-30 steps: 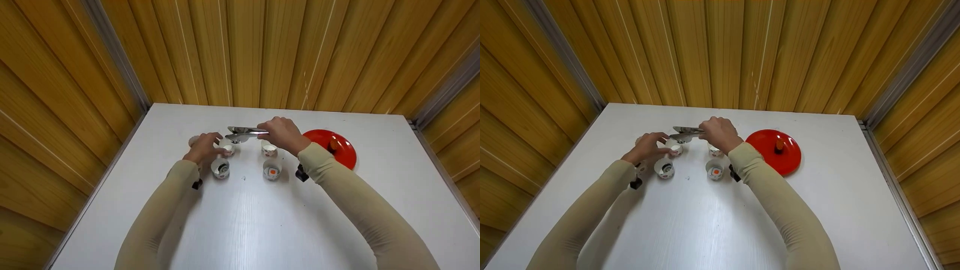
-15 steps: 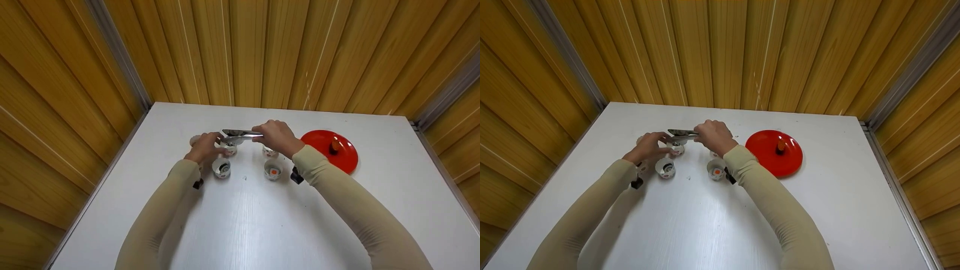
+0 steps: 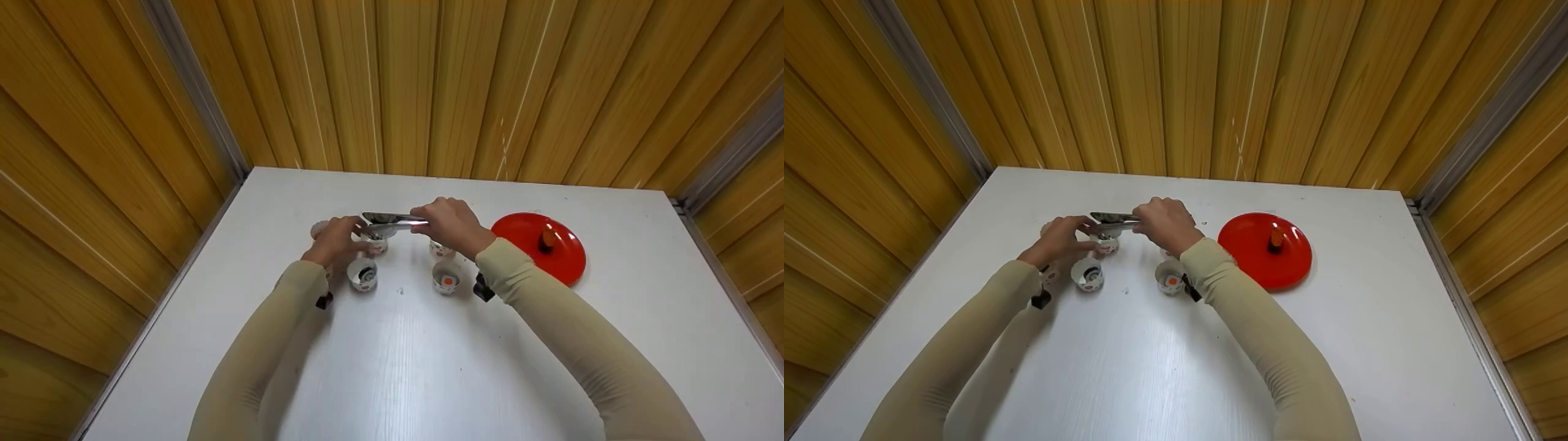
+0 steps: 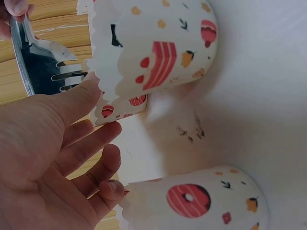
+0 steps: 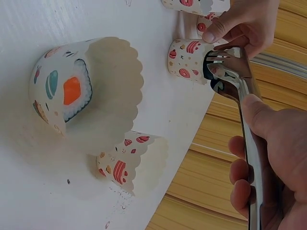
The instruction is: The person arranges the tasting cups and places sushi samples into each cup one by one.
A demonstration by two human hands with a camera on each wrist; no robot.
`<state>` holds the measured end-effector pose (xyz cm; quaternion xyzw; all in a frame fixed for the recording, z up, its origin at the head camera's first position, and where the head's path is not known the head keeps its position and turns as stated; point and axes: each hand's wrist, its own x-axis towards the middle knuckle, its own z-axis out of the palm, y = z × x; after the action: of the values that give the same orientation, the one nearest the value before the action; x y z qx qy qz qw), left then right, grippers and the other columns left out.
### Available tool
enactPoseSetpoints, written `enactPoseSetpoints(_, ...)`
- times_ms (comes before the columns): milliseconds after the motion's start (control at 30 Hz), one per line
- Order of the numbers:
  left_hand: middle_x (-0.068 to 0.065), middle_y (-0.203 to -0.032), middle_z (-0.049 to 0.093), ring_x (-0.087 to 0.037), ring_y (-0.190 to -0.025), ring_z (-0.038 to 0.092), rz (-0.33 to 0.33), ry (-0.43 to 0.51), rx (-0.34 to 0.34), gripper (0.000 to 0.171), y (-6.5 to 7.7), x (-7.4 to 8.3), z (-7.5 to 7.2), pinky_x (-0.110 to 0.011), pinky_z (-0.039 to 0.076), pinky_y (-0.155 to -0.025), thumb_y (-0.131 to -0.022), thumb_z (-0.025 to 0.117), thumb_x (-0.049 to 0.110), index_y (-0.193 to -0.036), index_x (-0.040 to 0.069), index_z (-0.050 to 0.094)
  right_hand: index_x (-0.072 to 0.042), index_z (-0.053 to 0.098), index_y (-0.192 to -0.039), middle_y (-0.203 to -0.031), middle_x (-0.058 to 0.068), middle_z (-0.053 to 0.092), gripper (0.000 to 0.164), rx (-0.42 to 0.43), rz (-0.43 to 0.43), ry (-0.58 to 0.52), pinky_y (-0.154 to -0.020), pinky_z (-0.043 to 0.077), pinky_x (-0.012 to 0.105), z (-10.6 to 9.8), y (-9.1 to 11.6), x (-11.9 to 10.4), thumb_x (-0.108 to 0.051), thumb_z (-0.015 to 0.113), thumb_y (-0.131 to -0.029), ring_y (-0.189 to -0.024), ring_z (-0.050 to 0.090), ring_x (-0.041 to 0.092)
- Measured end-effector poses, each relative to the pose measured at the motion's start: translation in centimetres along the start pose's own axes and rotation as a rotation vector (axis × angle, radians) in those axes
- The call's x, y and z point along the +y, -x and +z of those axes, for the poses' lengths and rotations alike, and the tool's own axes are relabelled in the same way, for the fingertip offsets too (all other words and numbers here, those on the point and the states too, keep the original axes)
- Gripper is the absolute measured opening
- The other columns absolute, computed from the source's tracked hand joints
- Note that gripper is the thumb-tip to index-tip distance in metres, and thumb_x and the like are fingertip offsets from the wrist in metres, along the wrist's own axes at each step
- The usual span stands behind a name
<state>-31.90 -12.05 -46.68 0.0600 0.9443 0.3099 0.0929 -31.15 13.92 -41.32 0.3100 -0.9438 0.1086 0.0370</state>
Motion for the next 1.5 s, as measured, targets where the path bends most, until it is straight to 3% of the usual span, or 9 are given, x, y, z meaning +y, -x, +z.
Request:
enactPoseSetpoints(733,-0.006,-0.125,0.066,-0.028,-0.123,0.051,0.009,-0.023,-0.025,0.053,-0.5,-0.1,-0.1,-0.053,0.037,-0.107,-0.086,0.086,0.032,-0.132,0.012,0.066,-0.014,0.075,-0.12,-0.096,0.004,0.077,0.03,-0.021,0.028,0.002,-0.07,0.055,0.037,0.0,0.0,0.2,-0.031,0.076,-0.095,-0.075,0.063,0.021)
enactPoseSetpoints(967,-0.005,-0.122,0.065,-0.026,-0.122,0.049,-0.005,0.001,-0.02,0.05,-0.3,0.1,0.1,-0.053,0.036,-0.108,-0.085,0.086,0.031,-0.129,0.015,0.067,-0.013,0.075,-0.116,-0.092,0.005,0.077,0.027,0.004,0.005,0.068,-0.066,0.055,0.037,0.1,0.3,0.5,-0.03,0.077,-0.094,-0.073,0.063,0.021)
enactPoseSetpoints(1367,-0.006,-0.123,0.062,-0.027,-0.121,0.049,-0.011,-0.001,-0.046,0.053,-0.3,0.2,0.1,-0.06,0.029,-0.11,-0.087,0.085,0.032,-0.133,0.015,0.064,-0.015,0.074,-0.113,-0.089,0.003,0.074,0.024,-0.013,0.054,0.024,-0.068,0.054,0.036,-0.5,1.0,1.4,-0.031,0.076,-0.095,-0.074,0.061,0.022)
enactPoseSetpoints(1500,-0.008,-0.127,0.063,-0.028,-0.123,0.05,0.007,-0.027,-0.064,0.055,-0.3,0.2,-0.2,-0.059,0.032,-0.11,-0.089,0.083,0.031,-0.137,0.013,0.062,-0.014,0.073,-0.115,-0.09,0.004,0.074,0.027,-0.02,0.065,0.017,-0.067,0.054,0.036,-1.3,1.6,2.1,-0.032,0.075,-0.096,-0.074,0.061,0.023)
